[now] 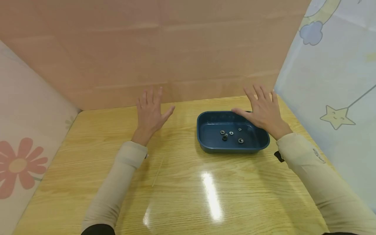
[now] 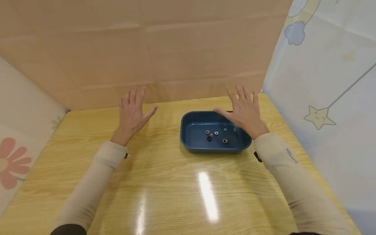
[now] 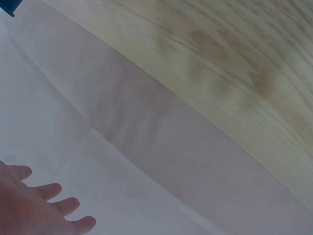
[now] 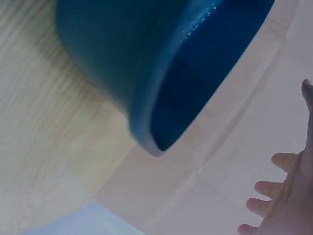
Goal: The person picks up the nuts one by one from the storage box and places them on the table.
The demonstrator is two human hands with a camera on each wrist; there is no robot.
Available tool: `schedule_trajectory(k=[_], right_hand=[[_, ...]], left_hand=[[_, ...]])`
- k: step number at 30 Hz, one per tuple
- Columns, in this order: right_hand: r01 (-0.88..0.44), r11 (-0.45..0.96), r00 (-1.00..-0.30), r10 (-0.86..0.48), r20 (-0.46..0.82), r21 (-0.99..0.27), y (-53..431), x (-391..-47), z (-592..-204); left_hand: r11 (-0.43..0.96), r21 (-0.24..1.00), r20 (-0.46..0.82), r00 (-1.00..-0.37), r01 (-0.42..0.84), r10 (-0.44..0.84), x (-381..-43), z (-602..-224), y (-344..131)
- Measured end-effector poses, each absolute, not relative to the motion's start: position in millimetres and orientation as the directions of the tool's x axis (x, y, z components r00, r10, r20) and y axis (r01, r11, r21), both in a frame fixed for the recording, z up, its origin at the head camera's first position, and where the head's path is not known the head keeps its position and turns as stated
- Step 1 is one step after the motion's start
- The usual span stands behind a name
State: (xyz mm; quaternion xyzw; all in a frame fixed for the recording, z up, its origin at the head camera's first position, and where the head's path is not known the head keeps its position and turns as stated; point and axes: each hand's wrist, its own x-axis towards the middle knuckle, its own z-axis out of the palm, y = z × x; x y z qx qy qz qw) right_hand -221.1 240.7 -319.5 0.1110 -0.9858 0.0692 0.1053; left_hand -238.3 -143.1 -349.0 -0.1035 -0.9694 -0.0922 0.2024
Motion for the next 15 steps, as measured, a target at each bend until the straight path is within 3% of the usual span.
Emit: schedule_trajectory(k=[15], right_hand=[[-0.267, 0.952, -0.959, -0.247, 0.138, -0.149, 252, -207, -335]], left_hand=[[0.945, 0.115, 0.464, -0.857, 0.307, 0.222, -235, -351, -132]])
